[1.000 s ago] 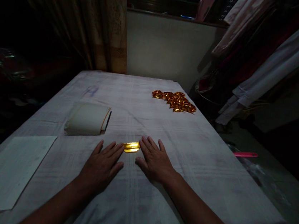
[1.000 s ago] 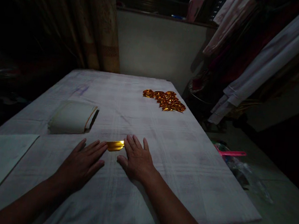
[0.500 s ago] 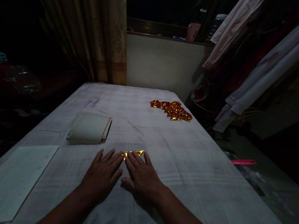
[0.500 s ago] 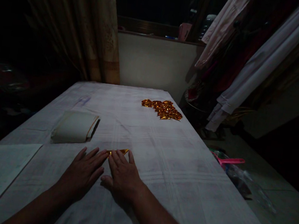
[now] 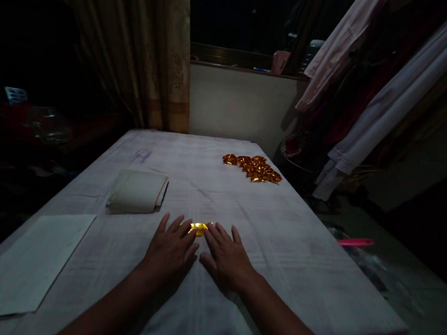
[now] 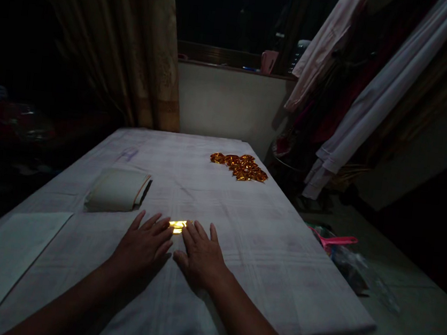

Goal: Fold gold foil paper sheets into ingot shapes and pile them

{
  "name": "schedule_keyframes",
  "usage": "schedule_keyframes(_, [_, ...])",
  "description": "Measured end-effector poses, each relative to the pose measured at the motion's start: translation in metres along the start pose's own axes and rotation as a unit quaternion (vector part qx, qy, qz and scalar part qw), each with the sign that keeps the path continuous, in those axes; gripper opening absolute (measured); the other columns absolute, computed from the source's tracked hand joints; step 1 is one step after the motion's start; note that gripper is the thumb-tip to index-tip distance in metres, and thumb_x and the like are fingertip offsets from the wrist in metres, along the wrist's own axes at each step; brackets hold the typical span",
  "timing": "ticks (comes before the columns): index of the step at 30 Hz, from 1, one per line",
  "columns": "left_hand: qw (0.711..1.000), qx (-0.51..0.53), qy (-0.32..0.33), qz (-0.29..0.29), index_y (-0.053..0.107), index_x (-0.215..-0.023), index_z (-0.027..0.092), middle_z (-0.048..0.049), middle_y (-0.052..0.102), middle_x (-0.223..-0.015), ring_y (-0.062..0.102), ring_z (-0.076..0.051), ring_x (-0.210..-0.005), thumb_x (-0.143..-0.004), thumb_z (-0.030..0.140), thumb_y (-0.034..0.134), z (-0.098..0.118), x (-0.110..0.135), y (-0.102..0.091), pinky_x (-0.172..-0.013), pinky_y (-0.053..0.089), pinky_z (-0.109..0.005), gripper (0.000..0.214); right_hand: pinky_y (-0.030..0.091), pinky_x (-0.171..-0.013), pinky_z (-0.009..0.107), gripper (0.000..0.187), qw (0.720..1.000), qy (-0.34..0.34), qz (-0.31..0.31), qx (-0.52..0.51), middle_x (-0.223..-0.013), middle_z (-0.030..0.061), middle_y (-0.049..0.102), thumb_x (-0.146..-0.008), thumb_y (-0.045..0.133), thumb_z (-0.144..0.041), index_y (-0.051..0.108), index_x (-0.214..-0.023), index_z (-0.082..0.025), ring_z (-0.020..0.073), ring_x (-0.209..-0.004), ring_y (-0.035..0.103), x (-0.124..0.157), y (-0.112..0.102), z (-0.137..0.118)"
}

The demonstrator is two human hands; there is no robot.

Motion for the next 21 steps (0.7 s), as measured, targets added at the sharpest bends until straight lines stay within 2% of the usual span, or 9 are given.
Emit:
schedule_keyframes(4, [1.000,0.012,-0.001,-0.006,0.063,-0.132,0.027,-0.0056,0.067,-0.136,0.057,-0.028,-0.129,-0.103,0.038,0.041,0.004,0.004,0.007,-0.119,0.022,-0.058,0.038,0.009,-0.122,0.063,0.063,1.000,0.008,-0.009,-0.004,-0.164,0.0097,0.029,-0.103,0.039,-0.053,0.036,-0.157,-0.020,0.0316,-0.153,0.023,0.000,-0.001,0.000])
schedule_keyframes(7, [1.000,-0.004,-0.007,-0.020,0.061,-0.135,0.028,-0.0046,0.064,-0.140,0.054,-0.029,-0.132,-0.103,0.040,0.039,-0.005,0.019,0.007,-0.119,0.021,-0.059,0.041,0.009,-0.122,0.063,0.061,1.000,0.016,-0.012,-0.005,-0.164,0.0092,0.029,-0.103,0.039,-0.051,0.037,-0.156,-0.021,0.0312,-0.153,0.022,0.001,-0.003,-0.001])
schedule_keyframes(11, [0.999,-0.015,-0.023,-0.018,0.064,-0.130,0.027,-0.0067,0.067,-0.136,0.056,-0.032,-0.130,-0.101,0.034,0.041,-0.022,0.027,-0.004,-0.115,0.025,-0.062,0.038,0.010,-0.122,0.063,0.060,1.000,0.022,-0.010,-0.002,-0.165,0.0098,0.030,-0.103,0.040,-0.049,0.037,-0.155,-0.021,0.0310,-0.153,0.022,0.001,-0.004,-0.002])
schedule_keyframes(13, [0.999,0.013,-0.030,-0.016,0.070,-0.119,0.027,-0.0076,0.072,-0.128,0.061,-0.031,-0.122,-0.100,0.029,0.044,-0.028,0.020,-0.010,-0.113,0.028,-0.062,0.033,0.012,-0.121,0.064,0.059,1.000,0.017,-0.008,-0.002,-0.165,0.0099,0.030,-0.102,0.043,-0.047,0.038,-0.155,-0.022,0.0310,-0.153,0.023,0.001,-0.005,-0.003])
schedule_keyframes(16, [0.995,0.072,-0.072,-0.010,0.074,-0.097,0.023,-0.0095,0.077,-0.103,0.068,-0.029,-0.102,-0.096,0.029,0.050,-0.040,0.003,-0.015,-0.103,0.041,-0.052,0.024,0.016,-0.119,0.066,0.056,1.000,0.009,0.007,-0.010,-0.163,0.0105,0.035,-0.100,0.047,-0.042,0.041,-0.152,-0.023,0.0317,-0.151,0.027,0.000,-0.005,-0.002])
schedule_keyframes(19, [0.991,0.092,-0.098,-0.001,0.072,-0.099,0.020,-0.0116,0.075,-0.103,0.067,-0.030,-0.099,-0.090,0.032,0.061,-0.049,-0.011,-0.013,-0.090,0.047,-0.044,0.019,0.021,-0.118,0.065,0.052,0.998,0.001,0.052,-0.030,-0.157,0.0116,0.045,-0.096,0.052,-0.032,0.047,-0.147,-0.023,0.0309,-0.147,0.035,-0.003,-0.006,0.002])
schedule_keyframes(21, [0.990,0.102,-0.099,0.000,0.071,-0.101,0.021,-0.0106,0.074,-0.106,0.066,-0.029,-0.101,-0.087,0.032,0.066,-0.051,-0.016,-0.008,-0.089,0.047,-0.042,0.019,0.027,-0.116,0.060,0.049,0.994,-0.007,0.099,-0.052,-0.150,0.0123,0.054,-0.093,0.055,-0.025,0.052,-0.142,-0.023,0.0287,-0.141,0.045,-0.007,-0.009,0.008])
Point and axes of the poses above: each hand's wrist, its own x-axis away from the middle knuckle, its own y-axis out of the palm, z = x × y, the point moved 6 cm from there along -x, towards the middle knuckle
